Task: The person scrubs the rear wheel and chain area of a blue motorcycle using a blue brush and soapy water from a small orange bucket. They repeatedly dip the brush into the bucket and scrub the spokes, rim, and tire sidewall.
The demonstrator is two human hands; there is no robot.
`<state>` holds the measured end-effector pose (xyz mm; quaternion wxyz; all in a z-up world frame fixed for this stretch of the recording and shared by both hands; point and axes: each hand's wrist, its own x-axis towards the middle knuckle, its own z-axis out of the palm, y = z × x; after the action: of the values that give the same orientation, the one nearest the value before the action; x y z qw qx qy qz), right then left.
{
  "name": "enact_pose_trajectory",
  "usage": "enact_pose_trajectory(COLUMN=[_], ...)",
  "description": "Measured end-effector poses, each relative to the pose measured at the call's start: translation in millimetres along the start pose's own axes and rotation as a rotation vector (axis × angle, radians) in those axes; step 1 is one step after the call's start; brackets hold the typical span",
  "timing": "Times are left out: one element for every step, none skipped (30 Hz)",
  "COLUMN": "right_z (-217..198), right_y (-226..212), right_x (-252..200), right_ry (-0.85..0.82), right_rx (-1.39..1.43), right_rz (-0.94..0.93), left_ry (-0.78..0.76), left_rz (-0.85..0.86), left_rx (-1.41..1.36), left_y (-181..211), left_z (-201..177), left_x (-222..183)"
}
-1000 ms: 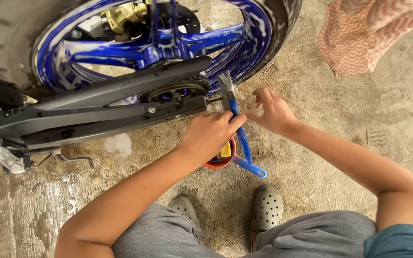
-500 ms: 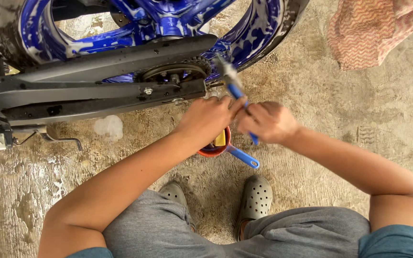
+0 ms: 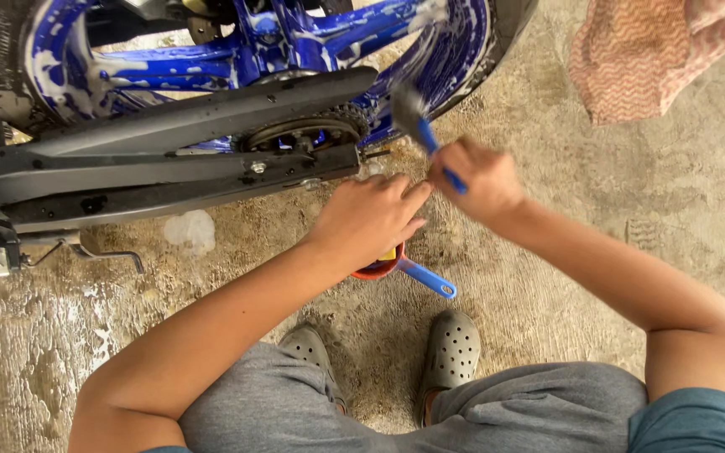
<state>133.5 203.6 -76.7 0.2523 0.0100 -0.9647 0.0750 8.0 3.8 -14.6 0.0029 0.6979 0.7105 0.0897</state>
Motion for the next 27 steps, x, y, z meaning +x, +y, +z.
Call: enact_pose_trajectory(right_z=[4.8,7.1,2.2,-9.3,-22.3,-38.2,-53.2,-62.6,-72.2,-77.4,-73.8,-65.0,-59.8,-46.2,-33.5,-34.9,-37.9,-41.0,-42.8,-44.9,-46.3,-46.0,-45.1,-45.6,-53.1,-64.5,-69.6], right_y=[-10.2,-15.8,-14.1,-8.2,-1.4,8.5,16.3,17.6,17.2,17.0,15.1,12.5,14.8,16.3,17.2,16.9,12.3,7.9,5.1,3.4,5.5,9.9,11.7,11.6,9.2,6.8,0.8], right_x=[-3.4,-2.7,-2.0,-1.9,0.4,4.0,7.0,7.6,4.7,2.3,1.5,1.3,1.9,7.7,14.4,12.0,7.4,3.8,0.2,-3.5,-2.4,2.0,5.2,8.6,8.7,9.0,12.3], right_ry=[-0.006,-0.012,0.035,0.083,0.130,0.291,0.450,0.464,0.473,0.482,0.415,0.350,0.288,0.266,0.251,0.237,0.221,0.204,0.209,0.214,0.227,0.300,0.369,0.437,0.414,0.391,0.370], right_rx=[0.036,0.072,0.037,0.002,-0.031,-0.278,-0.528,-0.452,-0.382,-0.311,-0.278,-0.245,-0.216,-0.265,-0.310,-0.267,-0.215,-0.162,-0.111,-0.059,-0.015,-0.046,-0.074,-0.102,-0.113,-0.123,-0.131], right_rz=[-0.003,-0.006,-0.060,-0.113,-0.171,-0.255,-0.337,-0.360,-0.379,-0.398,-0.380,-0.362,-0.345,-0.407,-0.474,-0.445,-0.419,-0.394,-0.383,-0.371,-0.362,-0.416,-0.461,-0.506,-0.419,-0.332,-0.244], left_ry=[0.017,0.034,0.007,-0.020,-0.046,0.069,0.183,0.297,0.355,0.413,0.470,0.448,0.429,0.410,0.427,0.443,0.458,0.443,0.426,0.409,0.425,0.441,0.451,0.448,0.443,0.438,0.432], left_rz=[-0.002,-0.003,-0.006,-0.010,-0.017,-0.008,0.003,0.014,0.030,0.045,0.069,0.076,0.087,0.097,0.108,0.119,0.120,0.110,0.100,0.090,0.086,0.082,0.078,0.082,0.086,0.089,0.087], left_rx=[0.012,0.024,-0.003,-0.030,-0.057,-0.099,-0.142,-0.184,-0.178,-0.172,-0.164,-0.181,-0.194,-0.206,-0.207,-0.208,-0.210,-0.210,-0.212,-0.213,-0.206,-0.199,-0.200,-0.200,-0.205,-0.211,-0.207], left_y=[0.3,-0.9,-1.2,-2.0,-3.2,-4.0,-3.9,-4.0,-4.1,-4.4,-4.8,-3.9,-3.8,-3.0,-2.5,-1.8,-1.5,-2.9,-3.8,-3.6,-3.0,-0.6,1.4,0.6,1.6,2.8,3.4], left_z=[-0.6,-2.2,-3.7,-5.5,-8.5,-11.9,-14.8,-17.1,-18.3,-19.1,-19.2,-18.6,-17.9,-17.6,-18.0,-19.0,-20.5,-22.0,-22.3,-22.8,-24.9,-26.6,-26.9,-26.8,-26.1,-25.1,-24.0], left_x=[-1.9,-2.6,-1.8,0.4,0.8,-0.7,-2.1,-3.0,-3.0,-3.7,-3.5,-2.7,-0.7,0.7,0.8,-0.1,-2.0,-2.5,-2.9,-3.4,-2.7,-2.2,-2.4,-1.5,-1.2,-0.8,-1.1])
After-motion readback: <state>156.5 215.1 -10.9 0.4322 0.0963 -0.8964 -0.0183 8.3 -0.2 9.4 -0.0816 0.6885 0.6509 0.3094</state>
